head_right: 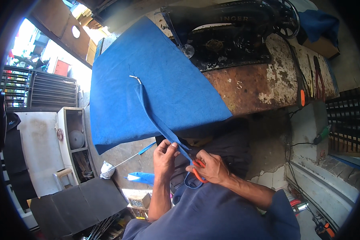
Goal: The person works with a blue fabric at a workbench, handling a strip of material, using scissors to cut it, and then positioning the fabric around a sewing machine.
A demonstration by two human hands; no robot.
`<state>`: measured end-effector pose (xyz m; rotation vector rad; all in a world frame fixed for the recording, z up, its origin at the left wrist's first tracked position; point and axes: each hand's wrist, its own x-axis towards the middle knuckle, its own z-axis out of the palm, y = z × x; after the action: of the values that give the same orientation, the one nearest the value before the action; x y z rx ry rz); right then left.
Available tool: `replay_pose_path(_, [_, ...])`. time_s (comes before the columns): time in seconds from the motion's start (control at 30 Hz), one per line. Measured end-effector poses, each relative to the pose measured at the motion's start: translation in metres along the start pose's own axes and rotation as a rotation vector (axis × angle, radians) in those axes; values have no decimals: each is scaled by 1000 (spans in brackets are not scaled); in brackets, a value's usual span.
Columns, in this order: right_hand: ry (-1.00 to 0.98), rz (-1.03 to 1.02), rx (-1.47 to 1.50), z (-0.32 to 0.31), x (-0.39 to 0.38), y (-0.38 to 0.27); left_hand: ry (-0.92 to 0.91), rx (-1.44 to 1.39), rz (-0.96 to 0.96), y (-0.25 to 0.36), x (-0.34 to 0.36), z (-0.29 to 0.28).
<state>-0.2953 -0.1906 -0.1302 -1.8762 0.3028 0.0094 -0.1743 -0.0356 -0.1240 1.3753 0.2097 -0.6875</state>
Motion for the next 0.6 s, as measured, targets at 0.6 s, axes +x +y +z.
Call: replay_pose_path(0.6, [-51,65,9,3,2,0,-135,53,12,-5,-2,-6])
